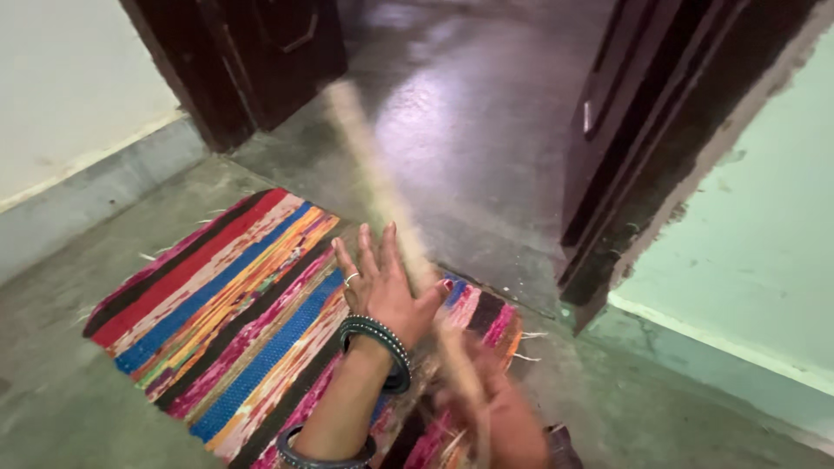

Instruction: The person sweeps a colorful rug on the floor using a natural fiber broom, clearing debris from its surface onto the floor.

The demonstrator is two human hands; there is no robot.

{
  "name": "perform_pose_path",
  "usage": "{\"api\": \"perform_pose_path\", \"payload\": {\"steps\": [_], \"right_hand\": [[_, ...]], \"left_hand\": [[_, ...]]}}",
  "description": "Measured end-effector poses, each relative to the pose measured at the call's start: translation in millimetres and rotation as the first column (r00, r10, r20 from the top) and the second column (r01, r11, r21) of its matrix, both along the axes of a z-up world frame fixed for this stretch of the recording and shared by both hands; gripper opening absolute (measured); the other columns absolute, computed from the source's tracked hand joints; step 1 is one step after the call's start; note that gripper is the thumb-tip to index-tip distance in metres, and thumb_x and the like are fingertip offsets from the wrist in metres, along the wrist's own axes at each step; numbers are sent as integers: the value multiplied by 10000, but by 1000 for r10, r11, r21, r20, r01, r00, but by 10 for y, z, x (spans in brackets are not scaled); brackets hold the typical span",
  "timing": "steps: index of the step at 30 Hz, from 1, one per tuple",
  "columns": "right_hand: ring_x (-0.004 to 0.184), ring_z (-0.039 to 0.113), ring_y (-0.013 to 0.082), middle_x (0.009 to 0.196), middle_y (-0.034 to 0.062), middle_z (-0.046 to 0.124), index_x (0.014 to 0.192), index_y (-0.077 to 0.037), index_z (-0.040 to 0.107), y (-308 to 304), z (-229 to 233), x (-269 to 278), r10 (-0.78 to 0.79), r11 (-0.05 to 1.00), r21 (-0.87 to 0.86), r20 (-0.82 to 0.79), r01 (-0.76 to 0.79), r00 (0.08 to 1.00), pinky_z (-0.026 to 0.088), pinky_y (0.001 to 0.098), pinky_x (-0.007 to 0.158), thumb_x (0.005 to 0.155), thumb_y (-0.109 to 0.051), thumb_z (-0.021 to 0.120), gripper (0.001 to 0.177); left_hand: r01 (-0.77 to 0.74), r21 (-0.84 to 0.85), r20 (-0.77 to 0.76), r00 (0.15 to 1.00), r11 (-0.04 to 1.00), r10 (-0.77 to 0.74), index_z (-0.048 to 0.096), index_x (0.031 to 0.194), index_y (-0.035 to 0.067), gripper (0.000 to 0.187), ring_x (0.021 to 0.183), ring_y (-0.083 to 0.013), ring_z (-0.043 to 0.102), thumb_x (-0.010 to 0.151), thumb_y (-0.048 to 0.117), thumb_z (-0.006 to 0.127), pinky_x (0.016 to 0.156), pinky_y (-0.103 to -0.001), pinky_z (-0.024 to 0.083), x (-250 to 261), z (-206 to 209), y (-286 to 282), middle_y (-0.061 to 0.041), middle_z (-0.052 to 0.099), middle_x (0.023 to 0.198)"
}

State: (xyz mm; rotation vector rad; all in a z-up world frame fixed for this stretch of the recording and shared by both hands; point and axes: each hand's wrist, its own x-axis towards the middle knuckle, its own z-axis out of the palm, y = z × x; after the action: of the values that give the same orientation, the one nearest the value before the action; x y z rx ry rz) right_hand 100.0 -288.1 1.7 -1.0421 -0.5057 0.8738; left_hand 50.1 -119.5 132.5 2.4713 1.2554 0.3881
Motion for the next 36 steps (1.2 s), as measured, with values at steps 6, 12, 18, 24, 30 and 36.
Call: {"api": "perform_pose_path", "payload": {"steps": [6, 12, 18, 24, 30, 36], "right_hand": [[621, 515, 288, 1058, 329, 635, 1745, -318, 282, -427, 547, 781, -120, 800, -561, 195, 211, 973, 468, 400, 490, 926, -56, 752, 980], [659, 633, 190, 958, 189, 691, 1619, -277, 319, -416, -264, 641, -77, 848, -509, 156, 147, 985, 525, 337, 540, 838, -52, 614, 865], [1012, 674, 155, 1376, 76, 639, 1573, -165, 363, -42, -913, -215, 189, 982, 14, 95, -191, 977, 555, 311, 828, 797, 57, 736, 889], [885, 690, 163, 1052, 50, 709, 1491, -193, 448, 124, -484, -207, 175, 977, -124, 8, -172, 985, 589, 323, 749, 701, 47, 835, 911], [604, 546, 179, 902, 92, 645, 1579, -278, 357, -125, 716, 361, -125, 827, -533, 135, 179, 983, 496, 333, 468, 844, -131, 724, 835], [619, 549, 194, 956, 104, 644, 1484, -134, 412, -243, 14, 614, -151, 822, -505, 254, 265, 955, 486, 350, 480, 851, -13, 668, 693]], "left_hand": [[-15, -153, -61, 998, 988, 5, 110, 1601, 202, 1172, 1536, -443, -104, 738, 546, 826, 1228, -561, 115, -10, -29, -1, -158, 36, 1678], [78, -62, -37, 996, 995, -80, 117, 1578, 164, 1180, 1509, -462, -115, 731, 565, 835, 1227, -555, 1, 115, -157, -109, -205, 28, 1646], [59, -63, -70, 996, 996, -64, 118, 1599, 189, 1184, 1523, -455, -79, 723, 551, 827, 1238, -544, 20, 141, -139, -242, -185, 52, 1661], [-16, 36, 16, 1000, 999, 16, 177, 1620, 190, 1173, 1509, -470, -77, 708, 527, 834, 1172, -570, 72, -40, -41, -94, -209, 38, 1658], [-82, 46, 17, 997, 996, 82, 183, 1565, 138, 1171, 1507, -501, -86, 716, 580, 858, 1238, -571, 108, -366, 4, 135, -233, 87, 1629], [-67, -111, -36, 997, 992, 64, 153, 1589, 214, 1163, 1522, -467, -97, 715, 517, 857, 1181, -610, 216, -220, -107, 183, -180, 34, 1672]]}}
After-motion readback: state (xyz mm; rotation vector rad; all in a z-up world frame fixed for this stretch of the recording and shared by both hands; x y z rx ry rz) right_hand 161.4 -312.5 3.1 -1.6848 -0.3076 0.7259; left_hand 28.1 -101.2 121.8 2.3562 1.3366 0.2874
